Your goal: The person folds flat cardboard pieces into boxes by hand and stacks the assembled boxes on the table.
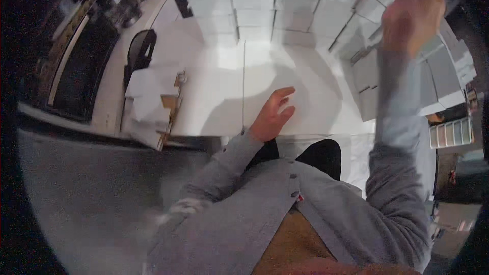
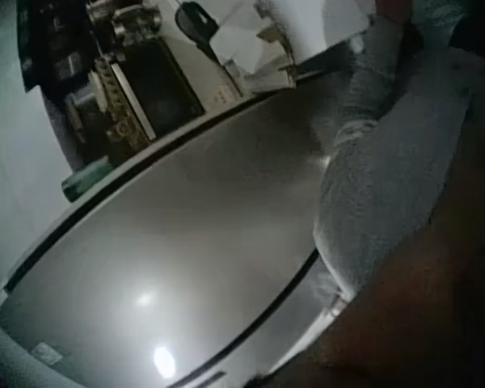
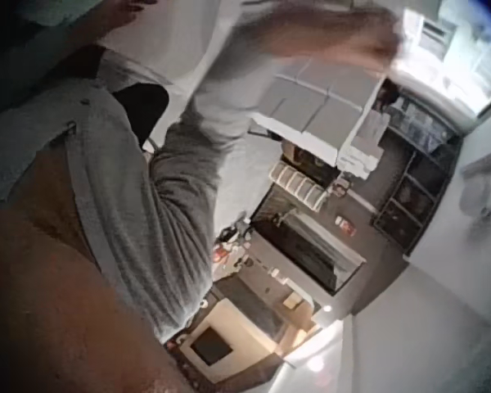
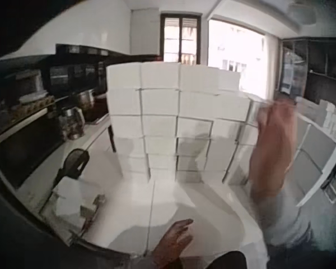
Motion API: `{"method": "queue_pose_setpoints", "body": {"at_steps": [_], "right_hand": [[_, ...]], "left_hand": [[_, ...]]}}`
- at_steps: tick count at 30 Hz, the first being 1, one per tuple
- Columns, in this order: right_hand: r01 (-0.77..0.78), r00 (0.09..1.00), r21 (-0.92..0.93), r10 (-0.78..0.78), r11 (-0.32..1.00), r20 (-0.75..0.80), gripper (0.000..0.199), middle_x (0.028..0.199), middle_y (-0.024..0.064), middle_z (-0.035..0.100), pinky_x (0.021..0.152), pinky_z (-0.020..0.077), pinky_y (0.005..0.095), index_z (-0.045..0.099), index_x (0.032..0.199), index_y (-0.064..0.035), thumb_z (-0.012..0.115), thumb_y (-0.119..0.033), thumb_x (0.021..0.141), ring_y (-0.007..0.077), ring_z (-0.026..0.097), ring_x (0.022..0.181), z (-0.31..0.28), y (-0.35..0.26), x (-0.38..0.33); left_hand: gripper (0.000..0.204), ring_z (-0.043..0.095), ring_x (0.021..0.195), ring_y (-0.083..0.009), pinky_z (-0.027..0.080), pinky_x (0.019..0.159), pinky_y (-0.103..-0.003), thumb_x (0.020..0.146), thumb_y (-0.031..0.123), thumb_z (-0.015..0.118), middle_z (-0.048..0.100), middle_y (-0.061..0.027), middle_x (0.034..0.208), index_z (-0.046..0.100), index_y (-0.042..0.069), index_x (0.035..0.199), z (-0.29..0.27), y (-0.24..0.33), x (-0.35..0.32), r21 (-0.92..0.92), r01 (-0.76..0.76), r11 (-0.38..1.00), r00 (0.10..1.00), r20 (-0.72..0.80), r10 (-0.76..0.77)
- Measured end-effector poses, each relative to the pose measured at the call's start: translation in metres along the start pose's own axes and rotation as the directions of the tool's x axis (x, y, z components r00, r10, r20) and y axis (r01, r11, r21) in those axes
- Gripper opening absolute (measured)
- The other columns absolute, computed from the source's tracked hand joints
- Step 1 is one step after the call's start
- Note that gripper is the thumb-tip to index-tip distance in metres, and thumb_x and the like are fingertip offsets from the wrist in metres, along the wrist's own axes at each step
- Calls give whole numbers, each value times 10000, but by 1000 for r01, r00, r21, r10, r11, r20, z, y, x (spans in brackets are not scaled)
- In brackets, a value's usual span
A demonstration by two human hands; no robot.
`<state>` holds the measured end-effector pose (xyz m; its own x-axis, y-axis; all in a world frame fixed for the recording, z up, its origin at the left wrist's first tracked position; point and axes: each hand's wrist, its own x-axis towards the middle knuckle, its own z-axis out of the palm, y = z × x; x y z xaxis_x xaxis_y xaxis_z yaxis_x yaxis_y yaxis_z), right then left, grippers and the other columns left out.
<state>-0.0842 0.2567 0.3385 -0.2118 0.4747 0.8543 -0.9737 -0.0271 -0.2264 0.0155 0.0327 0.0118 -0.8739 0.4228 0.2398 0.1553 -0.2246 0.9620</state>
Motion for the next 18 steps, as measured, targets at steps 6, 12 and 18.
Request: {"method": "queue_pose_setpoints", "body": {"at_steps": [6,12,18], "right_hand": [[-311,740,-696,624,647,250,259,1153,121,637,941,507,332,605,1183,-13,689,-34,939,224,607,1017,-108,-80,-231],[-282,628,-868,763,409,155,282,1161,116,636,937,505,341,609,1215,-8,691,-31,946,229,598,1021,-175,-100,-277],[-281,600,-899,792,336,108,291,1174,123,648,933,511,355,626,1215,-13,720,-71,945,258,617,1031,-185,-96,-291]], "left_hand": [[446,629,1236,-318,504,1114,-448,885,107,776,654,-163,1386,678,4,1308,-17,60,-11,441,-282,852,931,-89,354],[501,637,1221,-345,512,1061,-465,796,175,855,683,-148,1343,726,57,1265,-137,98,-32,944,25,328,792,-219,570],[483,664,1169,-327,531,1024,-451,814,199,834,693,-161,1303,731,61,1265,-199,106,-70,937,336,-95,785,-223,578]]}}
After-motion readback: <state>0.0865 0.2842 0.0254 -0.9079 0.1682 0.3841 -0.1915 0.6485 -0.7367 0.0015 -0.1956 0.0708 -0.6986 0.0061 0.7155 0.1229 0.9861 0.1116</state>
